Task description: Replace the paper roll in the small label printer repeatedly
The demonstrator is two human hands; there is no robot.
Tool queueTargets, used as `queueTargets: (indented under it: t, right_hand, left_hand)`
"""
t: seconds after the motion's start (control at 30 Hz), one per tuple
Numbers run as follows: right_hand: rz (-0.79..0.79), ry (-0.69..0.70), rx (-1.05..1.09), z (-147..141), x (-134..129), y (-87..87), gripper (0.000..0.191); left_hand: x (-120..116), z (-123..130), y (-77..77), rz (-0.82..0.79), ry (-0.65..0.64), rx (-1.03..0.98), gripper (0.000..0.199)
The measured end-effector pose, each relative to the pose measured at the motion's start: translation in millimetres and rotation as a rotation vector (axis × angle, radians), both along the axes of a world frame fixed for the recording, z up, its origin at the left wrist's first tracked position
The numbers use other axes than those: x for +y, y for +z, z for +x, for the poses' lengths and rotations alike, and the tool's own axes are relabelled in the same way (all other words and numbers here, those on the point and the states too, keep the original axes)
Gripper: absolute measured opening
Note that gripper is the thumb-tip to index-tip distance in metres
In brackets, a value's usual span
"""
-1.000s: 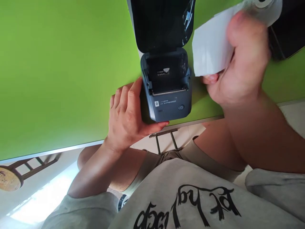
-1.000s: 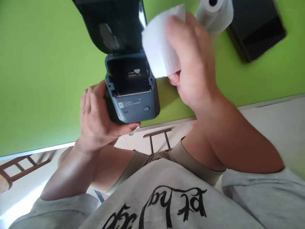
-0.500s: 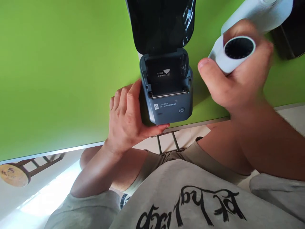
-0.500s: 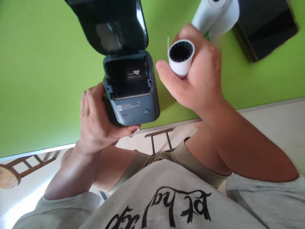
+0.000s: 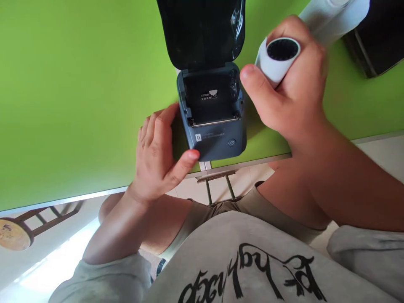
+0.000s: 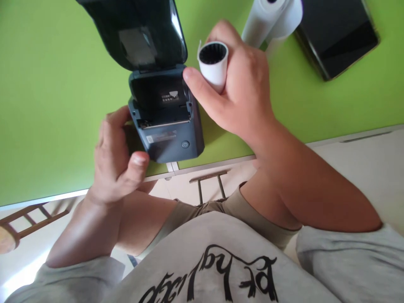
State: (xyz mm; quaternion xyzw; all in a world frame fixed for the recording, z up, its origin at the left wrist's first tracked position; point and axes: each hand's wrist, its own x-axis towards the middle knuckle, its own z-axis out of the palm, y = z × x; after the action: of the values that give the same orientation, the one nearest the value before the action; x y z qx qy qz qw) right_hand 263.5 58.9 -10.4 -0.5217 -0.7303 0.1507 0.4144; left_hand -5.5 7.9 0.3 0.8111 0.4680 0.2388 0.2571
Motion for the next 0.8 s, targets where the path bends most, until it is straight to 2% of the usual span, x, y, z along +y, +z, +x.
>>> queueTargets:
  t: [0.1,0.2,0.3,0.33,0.43,0.63,0.8]
  right_hand:
    - [-0.023,-0.002,-0.04,1.1,2.2,0.2,0.036]
    - [-0.04,-0.025,-0.034,1.6,2.4,1.4,0.036]
    - [-0.067,-0.039,-0.026,0.6,2.7,1.8,0.037]
    - [-0.077,-0.049,-0.022,0.0,3.0,1.6,0.036]
    - [-0.086,-0.092,0.005,-1.7,5.0,-0.5,0.033]
    - [-0.042,-0.144,0.029,-2.1,9.0,-6.4,0.033]
    - [-0.092,-0.17,-0.027,-2.5,10.4,-5.9,0.035]
  left_hand:
    - [2.9,3.2,0.4,-0.069,0.063,-0.07,0.061]
    - [8.8,7.9,-2.2,-0.072,0.108,-0.149,0.054]
    - [17.7,11.9,-5.4,-0.049,0.131,-0.194,0.061]
    - [20.7,13.0,-6.4,-0.074,0.155,-0.159,0.063]
    - [27.2,16.2,-9.2,-0.013,0.205,-0.121,0.072]
    - [29.1,19.2,-12.7,0.025,0.167,0.035,0.071]
    - [28.2,18.5,-14.1,0.022,0.146,-0.018,0.07]
